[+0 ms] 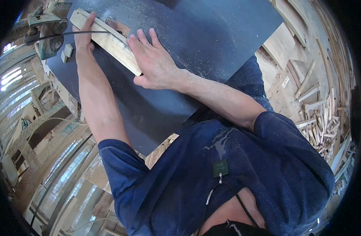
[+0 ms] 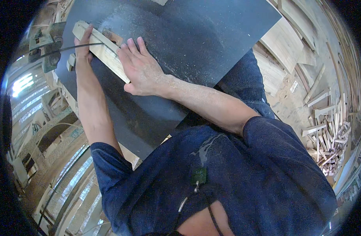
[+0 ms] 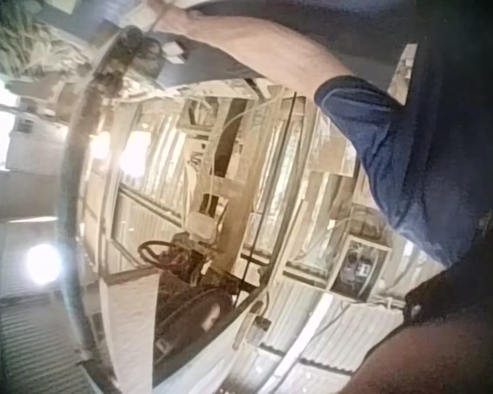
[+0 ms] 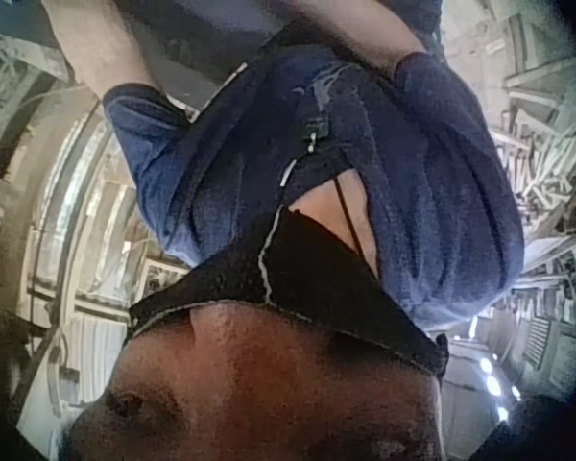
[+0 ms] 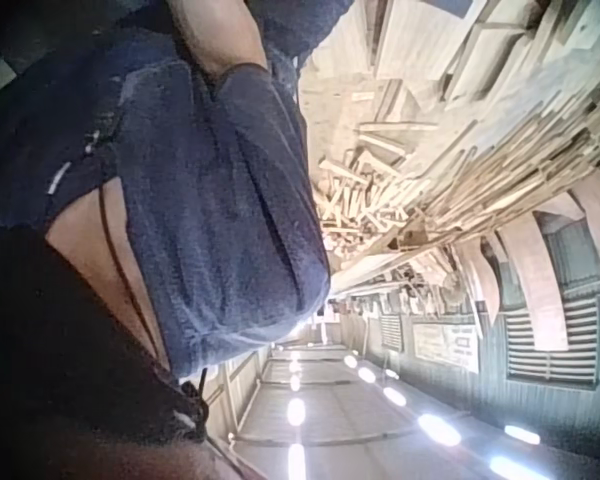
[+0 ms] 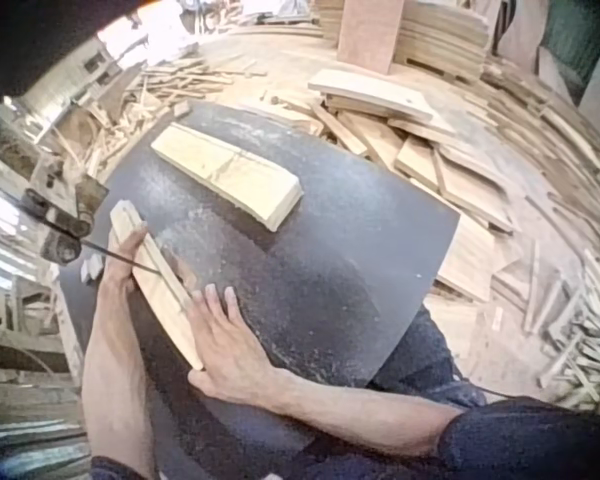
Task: Cutting curved shapes out of a wooden block using a band saw.
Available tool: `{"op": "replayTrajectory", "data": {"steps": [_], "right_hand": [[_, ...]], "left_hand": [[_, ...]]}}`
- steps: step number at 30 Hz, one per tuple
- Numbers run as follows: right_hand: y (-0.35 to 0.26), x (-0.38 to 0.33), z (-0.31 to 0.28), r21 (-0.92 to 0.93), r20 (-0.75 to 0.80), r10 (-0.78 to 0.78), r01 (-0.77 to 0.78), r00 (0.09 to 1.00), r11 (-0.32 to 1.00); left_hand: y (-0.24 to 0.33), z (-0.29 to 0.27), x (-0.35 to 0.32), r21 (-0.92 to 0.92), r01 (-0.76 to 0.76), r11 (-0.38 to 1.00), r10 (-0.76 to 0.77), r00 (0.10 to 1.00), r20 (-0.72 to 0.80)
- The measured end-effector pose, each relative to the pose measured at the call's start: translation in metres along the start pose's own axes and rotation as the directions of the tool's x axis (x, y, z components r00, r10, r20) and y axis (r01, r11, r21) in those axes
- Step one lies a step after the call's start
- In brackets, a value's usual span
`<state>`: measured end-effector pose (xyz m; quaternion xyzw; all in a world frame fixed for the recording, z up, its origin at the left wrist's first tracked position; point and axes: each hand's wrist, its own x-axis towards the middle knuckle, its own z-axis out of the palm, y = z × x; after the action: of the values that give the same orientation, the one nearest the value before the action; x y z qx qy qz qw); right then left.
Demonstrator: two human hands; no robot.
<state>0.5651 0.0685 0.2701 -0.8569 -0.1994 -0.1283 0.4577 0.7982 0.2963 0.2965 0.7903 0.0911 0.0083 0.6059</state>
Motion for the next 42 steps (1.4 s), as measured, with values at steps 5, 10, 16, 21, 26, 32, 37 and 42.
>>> {"op": "replayTrajectory", "data": {"steps": [5,10,16,21,26,32,37,42], "right_hand": [[-0.002,0.004,0.003,0.009,-0.017,0.003,-0.003,1.0,1.0],[0.001,0.004,0.002,-0.007,-0.043,0.018,-0.018,0.999,1.0],[-0.016,-0.02,-0.01,-0.009,-0.151,0.093,-0.095,0.984,0.995],[-0.016,-0.028,-0.015,-0.038,-0.139,0.086,-0.092,0.987,0.995],[-0.016,-0.032,-0.019,-0.08,-0.115,0.064,-0.074,0.991,0.994],[-0.021,-0.02,-0.013,-0.071,-0.074,0.069,-0.074,0.995,0.995],[-0.014,-0.02,-0.01,-0.114,-0.062,0.059,-0.066,0.996,0.991],[-0.013,-0.018,-0.008,-0.147,-0.052,0.052,-0.059,0.997,0.987]], "left_hand": [[-0.009,-0.016,0.011,-0.043,-0.013,0.999,0.012,1.0,-0.014],[-0.01,-0.009,0.012,-0.052,-0.025,0.998,0.027,0.999,0.033],[-0.01,-0.017,0.012,-0.003,-0.009,1.0,0.009,1.0,0.001],[-0.013,-0.008,-0.001,-0.055,-0.069,0.996,0.068,0.997,-0.021],[-0.002,0.006,-0.015,-0.047,-0.074,0.996,0.071,0.996,-0.052],[-0.012,-0.025,0.019,-0.035,-0.079,0.996,0.079,0.997,-0.007],[-0.013,-0.012,0.021,-0.045,-0.038,0.998,0.038,0.999,-0.005],[-0.013,-0.012,0.021,-0.068,-0.028,0.997,0.027,1.0,-0.015]]}}
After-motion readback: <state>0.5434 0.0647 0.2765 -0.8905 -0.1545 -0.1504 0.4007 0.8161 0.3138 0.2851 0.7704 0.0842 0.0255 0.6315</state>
